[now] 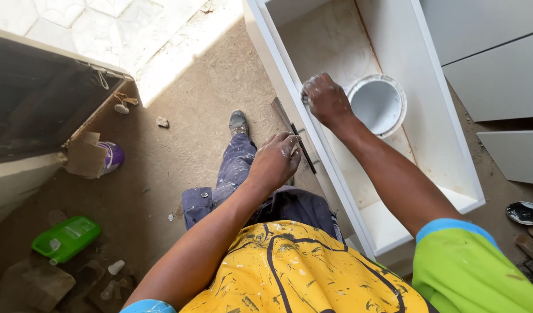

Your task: The person sits on the floor and uses a cloth to apply white paint to the edges and interior surfaces of a white drawer unit. They repeatedly dip the cloth into a paint can placed inside the drawer to reload it with paint.

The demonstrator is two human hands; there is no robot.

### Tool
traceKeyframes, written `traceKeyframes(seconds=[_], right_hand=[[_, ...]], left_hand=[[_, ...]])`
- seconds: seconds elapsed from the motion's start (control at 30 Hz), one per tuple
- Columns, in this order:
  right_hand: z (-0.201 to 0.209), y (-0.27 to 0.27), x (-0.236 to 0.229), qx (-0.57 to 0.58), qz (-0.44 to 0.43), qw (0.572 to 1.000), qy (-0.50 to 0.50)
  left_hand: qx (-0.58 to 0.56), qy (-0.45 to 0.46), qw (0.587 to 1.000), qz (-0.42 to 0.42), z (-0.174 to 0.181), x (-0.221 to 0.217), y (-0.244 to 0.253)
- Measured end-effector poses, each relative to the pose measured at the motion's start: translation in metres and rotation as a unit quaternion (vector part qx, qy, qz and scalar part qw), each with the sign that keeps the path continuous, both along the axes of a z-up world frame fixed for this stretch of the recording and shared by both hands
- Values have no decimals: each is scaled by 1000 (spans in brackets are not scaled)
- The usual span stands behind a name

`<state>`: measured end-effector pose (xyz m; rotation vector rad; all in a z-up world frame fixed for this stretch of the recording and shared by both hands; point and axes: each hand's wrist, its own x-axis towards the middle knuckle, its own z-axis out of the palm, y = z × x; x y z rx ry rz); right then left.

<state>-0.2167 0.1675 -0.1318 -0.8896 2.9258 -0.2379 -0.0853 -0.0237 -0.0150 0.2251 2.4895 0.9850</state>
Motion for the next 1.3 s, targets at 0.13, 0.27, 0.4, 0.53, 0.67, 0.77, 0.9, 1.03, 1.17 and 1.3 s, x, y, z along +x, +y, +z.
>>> traceKeyframes(seconds=[0.13, 0.27, 0.4, 0.53, 0.67, 0.77, 0.9, 1.03, 1.17, 1.3], right_hand=[[11, -62, -88, 10, -32, 999, 12], [4, -107, -168, 8, -43, 999, -2], [41, -131, -193, -8, -52, 997, -53], [39, -125, -197, -48, -104, 983, -144], [68, -110, -166, -15, -114, 964, -240], [84, -90, -129, 67, -101, 942, -313], [101, -90, -137, 84, -101, 943, -306], [76, -114, -185, 55, -137, 959, -241], [33, -117, -216, -103, -116, 958, -242], [82, -121, -183, -16, -192, 901, -389]], left_hand=[[4, 1, 1000, -18, -8, -65, -41], [-4, -14, 999, -35, -13, -124, -79], [-19, -22, 998, -50, -4, -169, -103], [-2, -31, 999, -30, 0, -195, -102], [5, -17, 1000, -20, -5, -201, -93], [13, -28, 999, 9, -11, -188, -87], [36, -45, 998, 38, 1, -175, -83], [25, -46, 998, 46, -30, -154, -75], [48, -21, 996, 68, -34, -139, -72], [42, 0, 995, 90, -42, -131, -70]])
